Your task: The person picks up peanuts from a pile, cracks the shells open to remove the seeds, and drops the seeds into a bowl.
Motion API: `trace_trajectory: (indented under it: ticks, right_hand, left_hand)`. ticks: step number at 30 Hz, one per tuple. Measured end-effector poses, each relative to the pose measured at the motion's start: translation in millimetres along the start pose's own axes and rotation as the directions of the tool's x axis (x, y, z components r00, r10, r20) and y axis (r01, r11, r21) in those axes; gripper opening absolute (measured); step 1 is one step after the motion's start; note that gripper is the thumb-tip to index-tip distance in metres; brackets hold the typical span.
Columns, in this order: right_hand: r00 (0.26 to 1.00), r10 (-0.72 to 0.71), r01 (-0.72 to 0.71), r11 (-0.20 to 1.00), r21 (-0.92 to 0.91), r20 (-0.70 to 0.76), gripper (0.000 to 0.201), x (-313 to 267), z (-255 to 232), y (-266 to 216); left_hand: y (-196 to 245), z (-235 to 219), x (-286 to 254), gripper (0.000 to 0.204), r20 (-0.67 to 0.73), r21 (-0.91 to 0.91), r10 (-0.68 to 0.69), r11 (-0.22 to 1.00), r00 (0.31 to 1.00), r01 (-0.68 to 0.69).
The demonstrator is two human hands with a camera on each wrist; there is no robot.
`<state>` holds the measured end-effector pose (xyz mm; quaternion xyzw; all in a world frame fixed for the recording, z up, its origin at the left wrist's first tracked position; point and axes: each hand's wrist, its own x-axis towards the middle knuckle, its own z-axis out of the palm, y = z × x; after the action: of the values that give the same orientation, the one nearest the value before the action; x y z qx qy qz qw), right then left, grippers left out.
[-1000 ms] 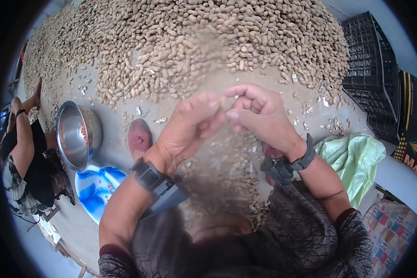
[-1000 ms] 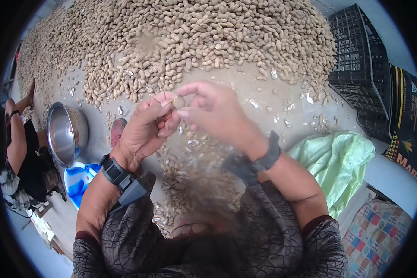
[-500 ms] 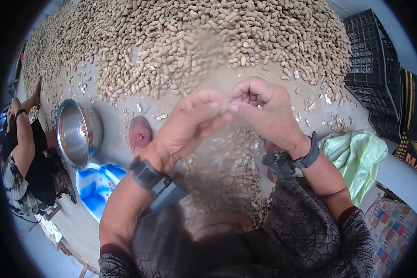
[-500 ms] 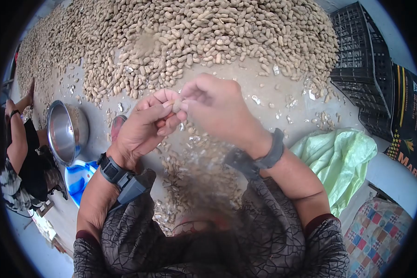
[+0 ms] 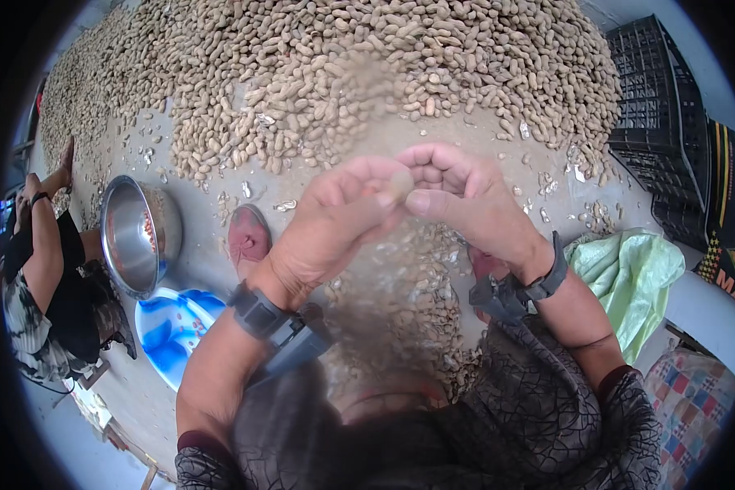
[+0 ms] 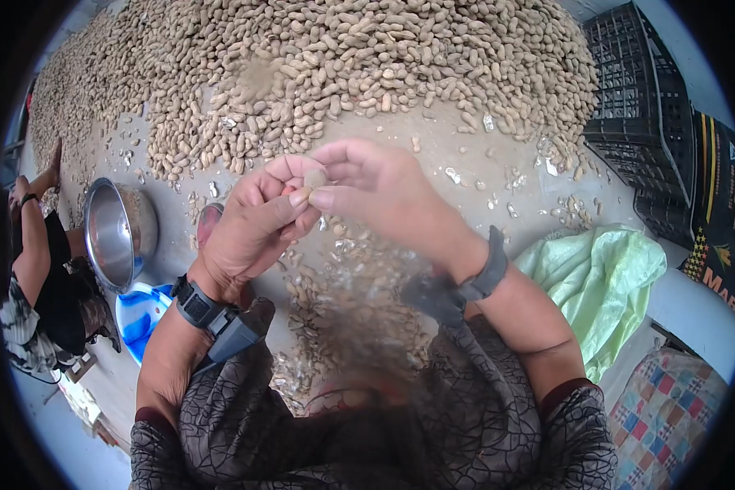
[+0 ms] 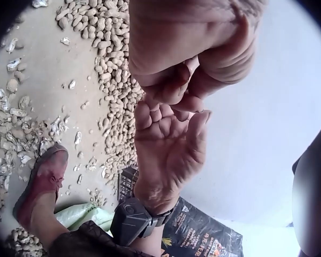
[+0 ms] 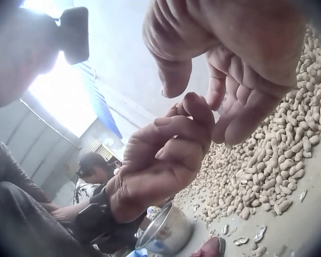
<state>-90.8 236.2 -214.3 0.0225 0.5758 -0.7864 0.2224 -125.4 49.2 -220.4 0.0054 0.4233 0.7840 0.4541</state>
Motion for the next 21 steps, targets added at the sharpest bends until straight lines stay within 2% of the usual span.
trace_trajectory:
  ticks: [3, 6, 8, 9, 11, 12, 14, 17, 21]
  right_hand:
    - [1.0, 0.01, -0.011, 1.0, 0.015, 0.024, 0.044, 0.0, 1.9, 0.8]
    - [0.999, 0.035, -0.037, 0.998, 0.06, 0.032, 0.045, -0.8, 4.0, -0.4]
    - [0.998, 0.055, -0.058, 0.994, 0.096, 0.034, 0.046, -1.3, 4.9, -1.9]
    - [0.998, 0.045, -0.049, 0.995, 0.085, 0.046, 0.045, -0.9, 6.1, -2.2]
    - [0.998, 0.035, -0.039, 0.996, 0.074, 0.057, 0.045, -0.5, 5.8, -0.7]
    - [0.998, 0.026, -0.029, 0.997, 0.065, 0.05, 0.043, -0.2, 4.1, 1.8]
    - [0.999, 0.017, -0.02, 0.998, 0.057, 0.042, 0.042, -0.1, 3.4, 4.1]
    - [0.998, 0.065, -0.067, 0.993, 0.102, 0.018, 0.041, 0.1, 4.3, 5.7]
    - [0.997, 0.075, -0.074, 0.994, 0.075, -0.01, 0.038, 1.1, 1.3, 9.3]
  left_hand:
    - [-1.0, 4.2, -0.5, 0.03, -0.042, 0.009, 0.042, 0.999, 0.998, -0.042]
    - [2.1, 6.7, -1.4, 0.031, -0.069, -0.007, -0.01, 1.0, 0.998, 0.01]
    - [-0.7, 5.6, -0.8, 0.03, -0.06, 0.123, 0.015, 0.992, 0.998, -0.007]
    - [-0.5, 5.8, -1.4, 0.03, -0.061, 0.122, 0.014, 0.993, 0.998, -0.006]
    - [1.4, 6.8, -3.3, 0.033, -0.08, 0.217, -0.024, 0.975, 0.997, 0.041]
    - [1.6, 8.4, -3.6, 0.033, -0.08, 0.216, -0.025, 0.975, 0.996, 0.042]
    - [1.2, 11.8, -3.2, 0.032, -0.125, 0.015, -0.024, 1.0, 0.992, 0.026]
    - [-4.1, 7.5, -0.4, 0.03, -0.107, 0.021, 0.021, 1.0, 0.994, -0.018]
    - [-3.0, 4.1, -0.7, 0.028, -0.147, 0.057, 0.006, 0.998, 0.989, 0.003]
